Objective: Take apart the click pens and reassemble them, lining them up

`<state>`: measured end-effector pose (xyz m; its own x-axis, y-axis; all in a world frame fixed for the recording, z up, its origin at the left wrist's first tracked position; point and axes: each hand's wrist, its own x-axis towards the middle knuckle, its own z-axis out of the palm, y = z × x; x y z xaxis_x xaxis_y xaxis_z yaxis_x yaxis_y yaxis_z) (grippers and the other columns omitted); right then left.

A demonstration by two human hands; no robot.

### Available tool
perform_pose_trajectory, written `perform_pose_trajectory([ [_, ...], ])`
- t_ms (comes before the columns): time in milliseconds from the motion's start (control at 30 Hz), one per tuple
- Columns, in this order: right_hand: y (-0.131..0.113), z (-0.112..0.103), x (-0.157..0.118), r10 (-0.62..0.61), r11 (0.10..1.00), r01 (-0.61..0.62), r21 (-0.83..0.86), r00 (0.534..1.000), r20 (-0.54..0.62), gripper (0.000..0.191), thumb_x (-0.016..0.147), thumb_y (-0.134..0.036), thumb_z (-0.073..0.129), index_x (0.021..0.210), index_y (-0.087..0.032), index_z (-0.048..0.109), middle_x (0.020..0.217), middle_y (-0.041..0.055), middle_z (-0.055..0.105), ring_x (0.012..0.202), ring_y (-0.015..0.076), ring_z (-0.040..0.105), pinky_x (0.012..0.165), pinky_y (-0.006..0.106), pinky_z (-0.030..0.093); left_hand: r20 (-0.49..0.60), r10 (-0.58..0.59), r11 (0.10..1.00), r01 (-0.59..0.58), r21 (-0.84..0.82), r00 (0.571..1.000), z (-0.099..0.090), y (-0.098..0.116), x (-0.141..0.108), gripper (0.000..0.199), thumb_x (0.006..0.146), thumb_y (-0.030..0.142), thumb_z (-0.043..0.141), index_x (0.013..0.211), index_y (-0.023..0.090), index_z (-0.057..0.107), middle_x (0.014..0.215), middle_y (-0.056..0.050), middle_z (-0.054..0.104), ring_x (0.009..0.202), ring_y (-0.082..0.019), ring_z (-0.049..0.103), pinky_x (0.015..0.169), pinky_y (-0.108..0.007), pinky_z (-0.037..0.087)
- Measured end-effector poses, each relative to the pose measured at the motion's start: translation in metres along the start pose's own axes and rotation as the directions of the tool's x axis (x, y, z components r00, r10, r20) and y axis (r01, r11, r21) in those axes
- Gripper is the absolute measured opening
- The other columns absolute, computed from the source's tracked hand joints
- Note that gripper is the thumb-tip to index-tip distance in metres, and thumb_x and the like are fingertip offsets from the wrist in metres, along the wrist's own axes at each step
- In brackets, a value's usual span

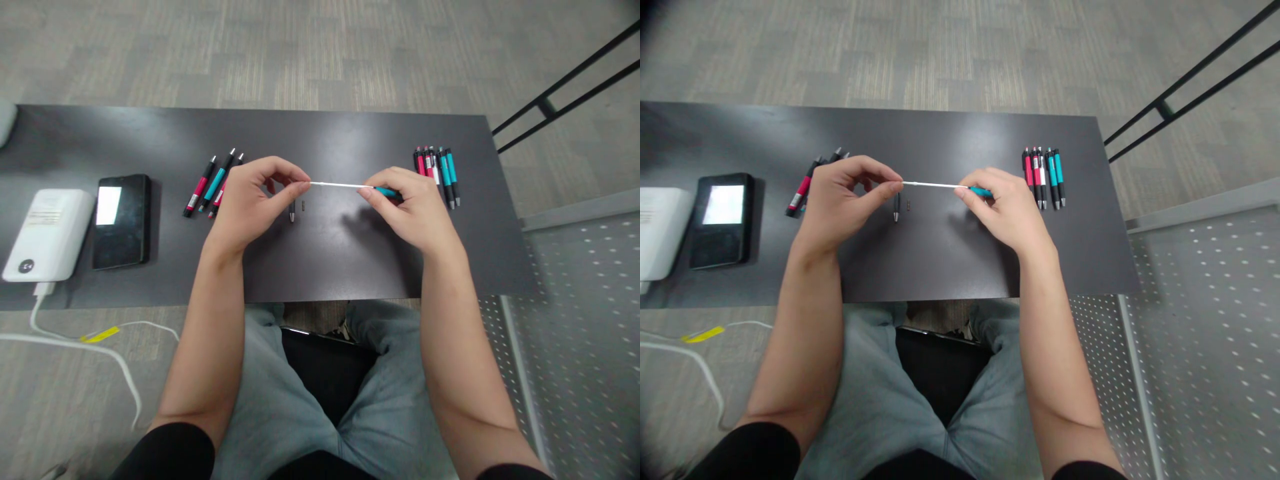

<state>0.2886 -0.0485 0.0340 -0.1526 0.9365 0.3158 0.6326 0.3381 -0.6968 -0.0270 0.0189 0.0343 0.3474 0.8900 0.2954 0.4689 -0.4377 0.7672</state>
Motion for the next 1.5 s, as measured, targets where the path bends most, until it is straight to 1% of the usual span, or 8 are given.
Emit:
perform_pose_trajectory([
  [200, -0.002, 0.003, 0.0, 0.088, 0.996, -0.086, 0.037, 0.994, -0.069, 0.059, 0.121, -0.085, 0.074, 0.111, -0.029, 0.09, 0.108, 0.0099, 0.088, 0.102, 0.0322, 0.076, 0.099, 0.05, 0.061, 0.032, 0.011, 0.999, -0.009, -0.05, 0.999, 0.004, 0.001, 0.0, 0.015, 0.11, 0.04, 0.087, 0.109, 0.027, 0.094, 0.108, -0.007, 0.095, 0.096, -0.027, 0.084, 0.09, -0.043, 0.068],
  [433, -0.014, 0.019, 0.004, 0.14, 0.978, -0.121, 0.171, 0.985, -0.104, 0.061, 0.122, -0.088, 0.069, 0.118, -0.03, 0.089, 0.111, 0.0094, 0.082, 0.098, 0.0299, 0.073, 0.091, 0.048, 0.06, 0.252, 0.028, 0.997, -0.008, -0.08, 0.967, 0.006, 0.009, -0.002, 0.023, 0.105, 0.052, 0.094, 0.099, 0.03, 0.09, 0.099, -0.003, 0.093, 0.094, -0.028, 0.085, 0.095, -0.044, 0.07],
  [633, -0.017, 0.033, 0.006, 0.186, 0.974, -0.173, 0.143, 0.979, -0.08, 0.068, 0.119, -0.096, 0.069, 0.114, -0.03, 0.087, 0.101, 0.0061, 0.075, 0.093, 0.0266, 0.069, 0.088, 0.043, 0.059, 0.24, 0.042, 0.993, -0.015, -0.115, 0.97, 0.014, 0.018, 0.001, 0.052, 0.104, 0.081, 0.094, 0.107, 0.029, 0.09, 0.104, -0.005, 0.094, 0.095, -0.028, 0.085, 0.1, -0.044, 0.07],
  [767, -0.019, 0.04, 0.008, 0.192, 0.974, -0.187, 0.127, 0.981, -0.037, 0.07, 0.118, -0.097, 0.07, 0.117, -0.03, 0.088, 0.098, 0.0049, 0.073, 0.094, 0.0266, 0.068, 0.09, 0.043, 0.06, 0.237, 0.065, 0.988, -0.029, -0.152, 0.969, 0.024, 0.016, 0.001, 0.04, 0.111, 0.067, 0.089, 0.109, 0.027, 0.091, 0.107, -0.005, 0.095, 0.095, -0.027, 0.084, 0.094, -0.041, 0.068],
  [933, -0.016, 0.043, 0.009, 0.233, 0.965, -0.227, 0.13, 0.972, -0.038, 0.064, 0.122, -0.09, 0.068, 0.151, -0.035, 0.083, 0.101, 0.0043, 0.07, 0.096, 0.0291, 0.072, 0.095, 0.046, 0.065, 0.145, -0.034, 0.989, 0.054, -0.138, 0.989, 0.026, 0.004, 0.003, 0.025, 0.111, 0.049, 0.09, 0.119, 0.026, 0.088, 0.101, -0.004, 0.094, 0.095, -0.027, 0.087, 0.098, -0.042, 0.068],
  [1033, -0.01, 0.042, 0.01, 0.27, 0.952, -0.258, 0.163, 0.961, -0.057, 0.063, 0.126, -0.089, 0.06, 0.149, -0.034, 0.082, 0.103, 0.0059, 0.071, 0.097, 0.0295, 0.073, 0.093, 0.045, 0.065, 0.091, -0.103, 0.995, 0.104, -0.005, 0.99, 0.024, 0.001, 0.005, 0.04, 0.111, 0.044, 0.091, 0.148, 0.029, 0.083, 0.102, -0.002, 0.094, 0.097, -0.029, 0.088, 0.106, -0.046, 0.067],
  [1167, -0.007, 0.039, 0.01, 0.243, 0.96, -0.23, 0.161, 0.968, -0.064, 0.07, 0.127, -0.093, 0.051, 0.139, -0.032, 0.083, 0.106, 0.0068, 0.073, 0.096, 0.0269, 0.073, 0.089, 0.041, 0.064, 0.092, -0.052, 0.978, 0.033, 0.205, 0.994, 0.028, 0.009, 0.006, 0.062, 0.112, 0.035, 0.083, 0.174, 0.036, 0.074, 0.104, 0.002, 0.093, 0.102, -0.03, 0.087, 0.125, -0.055, 0.055],
  [1500, -0.013, 0.035, 0.007, 0.246, 0.959, -0.235, 0.158, 0.968, -0.054, 0.072, 0.126, -0.096, 0.051, 0.135, -0.033, 0.083, 0.099, 0.0059, 0.066, 0.094, 0.0279, 0.069, 0.088, 0.043, 0.062, 0.234, 0.0, 0.924, -0.09, 0.371, 0.972, 0.041, 0.017, 0.008, 0.029, 0.112, 0.024, 0.073, 0.128, 0.032, 0.095, 0.094, -0.004, 0.089, 0.103, -0.037, 0.082, 0.126, -0.068, 0.047],
])
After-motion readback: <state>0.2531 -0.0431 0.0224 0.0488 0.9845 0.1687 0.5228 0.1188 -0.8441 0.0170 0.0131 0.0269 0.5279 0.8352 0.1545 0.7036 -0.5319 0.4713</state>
